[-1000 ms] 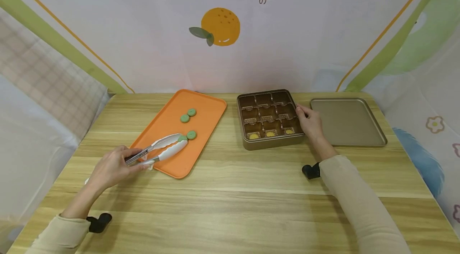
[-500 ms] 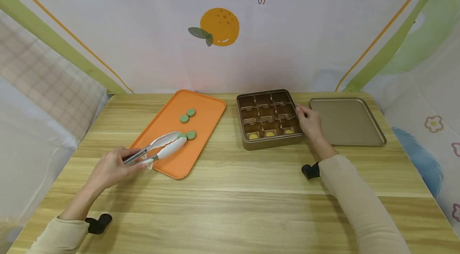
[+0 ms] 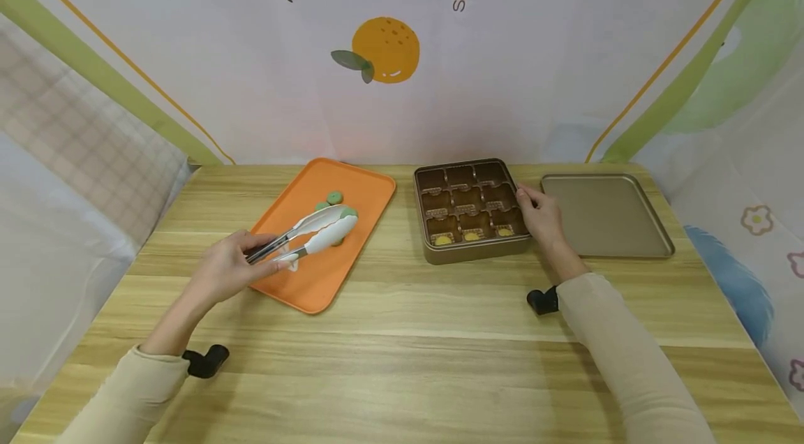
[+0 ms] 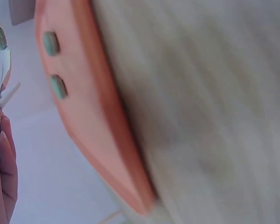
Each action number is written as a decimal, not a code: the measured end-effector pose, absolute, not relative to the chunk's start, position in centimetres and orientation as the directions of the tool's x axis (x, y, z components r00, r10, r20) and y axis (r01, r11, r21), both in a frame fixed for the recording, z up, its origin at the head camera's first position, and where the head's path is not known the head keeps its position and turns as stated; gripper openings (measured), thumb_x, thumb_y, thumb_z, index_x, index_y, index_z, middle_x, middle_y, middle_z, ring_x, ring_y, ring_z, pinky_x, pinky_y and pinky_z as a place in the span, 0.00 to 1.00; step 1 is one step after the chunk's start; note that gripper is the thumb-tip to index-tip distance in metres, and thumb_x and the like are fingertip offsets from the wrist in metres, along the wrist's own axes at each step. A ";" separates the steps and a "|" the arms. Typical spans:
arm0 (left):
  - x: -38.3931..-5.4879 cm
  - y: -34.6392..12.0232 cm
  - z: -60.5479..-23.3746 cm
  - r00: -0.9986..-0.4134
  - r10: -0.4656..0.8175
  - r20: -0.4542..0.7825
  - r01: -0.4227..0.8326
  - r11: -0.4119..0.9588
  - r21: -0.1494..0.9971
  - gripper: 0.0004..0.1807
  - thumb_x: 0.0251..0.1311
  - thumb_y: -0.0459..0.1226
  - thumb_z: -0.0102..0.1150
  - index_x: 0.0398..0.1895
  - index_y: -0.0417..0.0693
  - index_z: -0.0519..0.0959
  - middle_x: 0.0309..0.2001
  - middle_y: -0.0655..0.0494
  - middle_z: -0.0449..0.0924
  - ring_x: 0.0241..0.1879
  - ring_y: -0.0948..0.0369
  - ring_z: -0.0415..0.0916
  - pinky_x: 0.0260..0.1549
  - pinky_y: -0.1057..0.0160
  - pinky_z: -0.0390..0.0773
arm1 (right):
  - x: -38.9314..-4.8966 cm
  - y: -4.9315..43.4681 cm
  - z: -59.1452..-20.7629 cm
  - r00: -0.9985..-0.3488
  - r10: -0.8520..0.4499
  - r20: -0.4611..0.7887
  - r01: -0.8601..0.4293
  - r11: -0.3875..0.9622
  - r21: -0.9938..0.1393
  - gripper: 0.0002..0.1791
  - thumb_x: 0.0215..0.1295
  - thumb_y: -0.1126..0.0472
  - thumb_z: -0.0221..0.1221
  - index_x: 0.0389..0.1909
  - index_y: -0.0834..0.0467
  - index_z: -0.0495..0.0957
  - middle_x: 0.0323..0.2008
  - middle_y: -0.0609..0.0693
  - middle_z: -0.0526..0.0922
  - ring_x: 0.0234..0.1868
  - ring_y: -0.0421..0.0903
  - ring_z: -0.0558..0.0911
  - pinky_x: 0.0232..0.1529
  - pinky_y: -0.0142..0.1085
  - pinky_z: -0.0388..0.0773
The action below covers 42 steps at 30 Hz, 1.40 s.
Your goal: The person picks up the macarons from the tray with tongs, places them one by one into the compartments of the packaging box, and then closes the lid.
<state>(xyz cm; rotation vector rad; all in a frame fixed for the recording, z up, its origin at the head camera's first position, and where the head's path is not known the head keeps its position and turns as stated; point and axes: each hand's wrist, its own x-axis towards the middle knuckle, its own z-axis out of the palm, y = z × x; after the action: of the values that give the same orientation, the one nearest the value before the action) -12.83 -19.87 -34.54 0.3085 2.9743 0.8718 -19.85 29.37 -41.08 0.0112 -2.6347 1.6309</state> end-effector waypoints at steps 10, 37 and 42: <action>-16.1 -14.3 -33.6 -0.963 0.263 0.050 0.244 0.783 0.572 0.32 0.47 0.52 0.69 0.56 0.48 0.78 0.26 0.53 0.70 0.26 0.58 0.61 0.22 0.63 0.61 | -19.8 29.4 -41.2 -0.999 0.024 0.049 -0.033 0.453 -0.891 0.29 0.76 0.52 0.38 0.67 0.69 0.57 0.67 0.66 0.58 0.69 0.65 0.55 0.65 0.57 0.53; -19.6 -5.6 -32.9 -0.927 0.370 0.053 0.362 0.854 0.373 0.18 0.46 0.53 0.70 0.39 0.56 0.84 0.18 0.59 0.55 0.19 0.63 0.48 0.18 0.64 0.47 | -20.1 29.4 -41.3 -0.999 0.035 0.037 -0.018 0.437 -0.899 0.30 0.75 0.49 0.39 0.68 0.66 0.57 0.68 0.63 0.58 0.69 0.64 0.55 0.66 0.56 0.54; -19.9 -5.1 -32.5 -0.915 0.400 0.045 0.390 0.854 0.344 0.16 0.46 0.51 0.71 0.33 0.52 0.83 0.16 0.61 0.56 0.18 0.64 0.50 0.16 0.67 0.51 | -20.0 29.5 -41.3 -0.998 0.038 0.057 -0.035 0.441 -0.897 0.29 0.75 0.51 0.39 0.67 0.67 0.58 0.67 0.64 0.59 0.68 0.64 0.57 0.66 0.55 0.55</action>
<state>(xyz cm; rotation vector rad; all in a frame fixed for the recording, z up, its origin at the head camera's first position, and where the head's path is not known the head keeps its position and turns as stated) -19.85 -5.09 -32.50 0.6385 2.9975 0.5473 -19.99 29.46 -41.33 -0.0035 -2.6075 1.6254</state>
